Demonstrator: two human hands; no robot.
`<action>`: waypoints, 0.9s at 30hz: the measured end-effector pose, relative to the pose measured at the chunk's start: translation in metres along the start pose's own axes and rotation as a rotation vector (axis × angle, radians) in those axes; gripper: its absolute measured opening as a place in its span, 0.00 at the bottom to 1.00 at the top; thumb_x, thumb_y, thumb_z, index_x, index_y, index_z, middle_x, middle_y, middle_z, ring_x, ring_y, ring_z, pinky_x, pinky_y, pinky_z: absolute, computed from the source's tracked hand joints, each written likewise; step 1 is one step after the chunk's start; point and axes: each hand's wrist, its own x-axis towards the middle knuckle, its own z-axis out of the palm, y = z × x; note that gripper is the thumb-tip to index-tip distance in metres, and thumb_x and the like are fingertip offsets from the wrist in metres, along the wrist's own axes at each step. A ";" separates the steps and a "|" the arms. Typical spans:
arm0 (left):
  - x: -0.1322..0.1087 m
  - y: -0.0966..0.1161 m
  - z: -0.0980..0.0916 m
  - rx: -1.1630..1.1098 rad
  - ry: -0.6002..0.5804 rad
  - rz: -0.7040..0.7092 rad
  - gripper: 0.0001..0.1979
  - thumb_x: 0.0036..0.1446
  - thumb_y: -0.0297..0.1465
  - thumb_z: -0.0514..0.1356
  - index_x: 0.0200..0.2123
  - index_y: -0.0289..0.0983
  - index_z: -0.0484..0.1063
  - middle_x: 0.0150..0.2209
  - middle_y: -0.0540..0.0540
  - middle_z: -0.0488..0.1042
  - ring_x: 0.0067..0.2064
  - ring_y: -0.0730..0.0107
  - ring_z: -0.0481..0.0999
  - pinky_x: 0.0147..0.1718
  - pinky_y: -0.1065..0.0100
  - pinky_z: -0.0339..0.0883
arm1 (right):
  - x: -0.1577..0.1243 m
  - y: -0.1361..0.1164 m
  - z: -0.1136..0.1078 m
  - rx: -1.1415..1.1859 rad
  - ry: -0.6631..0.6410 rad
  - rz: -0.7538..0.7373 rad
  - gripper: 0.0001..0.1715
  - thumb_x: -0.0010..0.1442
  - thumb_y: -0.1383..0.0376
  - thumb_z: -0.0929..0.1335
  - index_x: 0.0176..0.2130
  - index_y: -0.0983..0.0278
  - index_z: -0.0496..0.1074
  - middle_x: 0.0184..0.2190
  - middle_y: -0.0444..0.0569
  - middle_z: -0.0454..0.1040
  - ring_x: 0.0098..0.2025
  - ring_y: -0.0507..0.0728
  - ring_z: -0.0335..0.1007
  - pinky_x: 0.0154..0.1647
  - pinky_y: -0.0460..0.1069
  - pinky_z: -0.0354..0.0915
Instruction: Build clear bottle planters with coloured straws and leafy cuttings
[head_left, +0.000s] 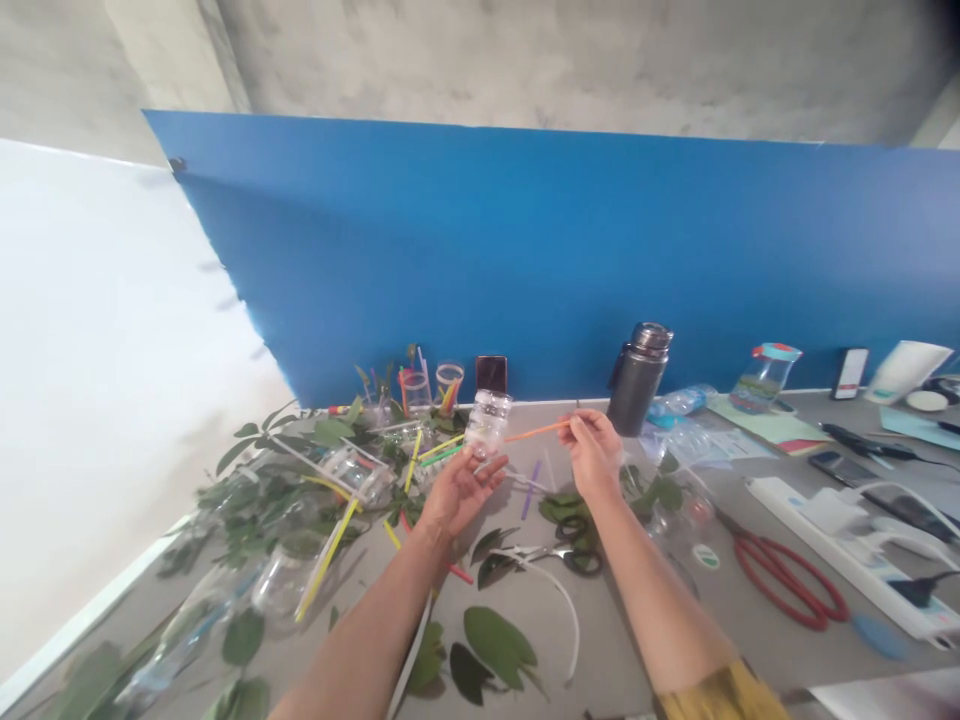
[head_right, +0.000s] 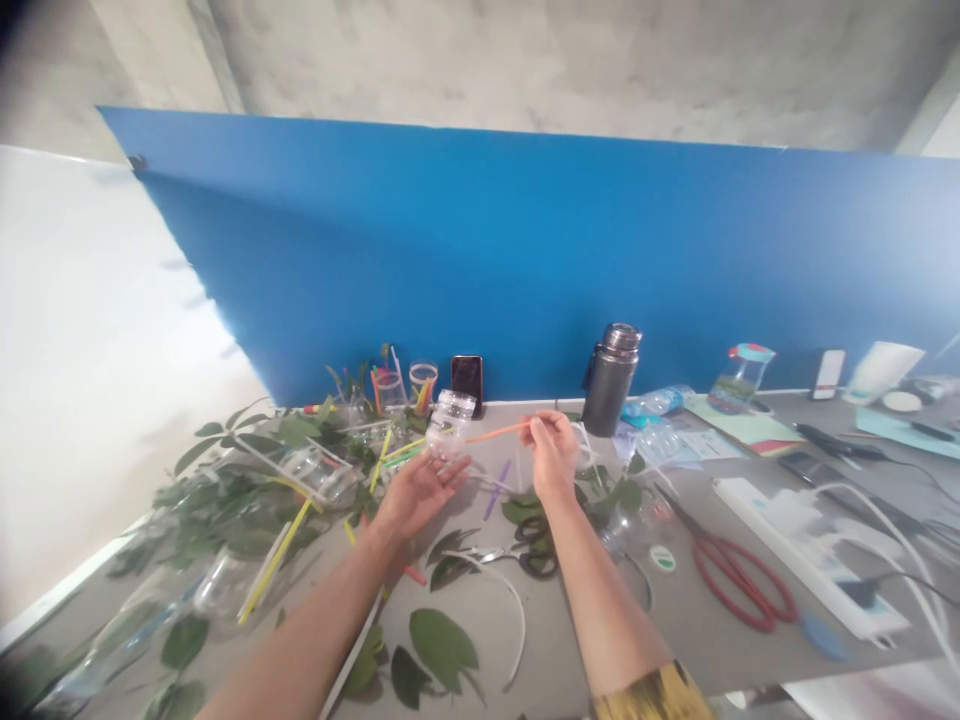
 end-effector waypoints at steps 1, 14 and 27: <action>0.000 0.000 0.000 -0.008 0.004 0.001 0.08 0.56 0.31 0.69 0.37 0.37 0.74 0.40 0.43 0.81 0.50 0.50 0.82 0.46 0.57 0.76 | 0.000 -0.001 0.000 0.034 0.008 0.029 0.19 0.48 0.57 0.77 0.37 0.61 0.71 0.30 0.47 0.81 0.25 0.53 0.72 0.28 0.48 0.66; -0.002 0.020 0.011 -0.062 0.122 0.153 0.02 0.63 0.28 0.61 0.38 0.35 0.74 0.44 0.37 0.81 0.49 0.52 0.83 0.46 0.54 0.79 | -0.018 0.017 -0.001 -0.483 -0.578 0.293 0.20 0.55 0.52 0.71 0.38 0.64 0.81 0.27 0.47 0.78 0.23 0.52 0.65 0.27 0.48 0.61; -0.001 0.016 0.007 -0.043 0.022 0.220 0.06 0.59 0.28 0.65 0.41 0.35 0.76 0.50 0.38 0.81 0.55 0.53 0.80 0.48 0.57 0.79 | -0.012 0.019 -0.009 -0.814 -0.487 0.156 0.15 0.55 0.58 0.72 0.20 0.60 0.76 0.13 0.43 0.68 0.18 0.53 0.62 0.22 0.48 0.54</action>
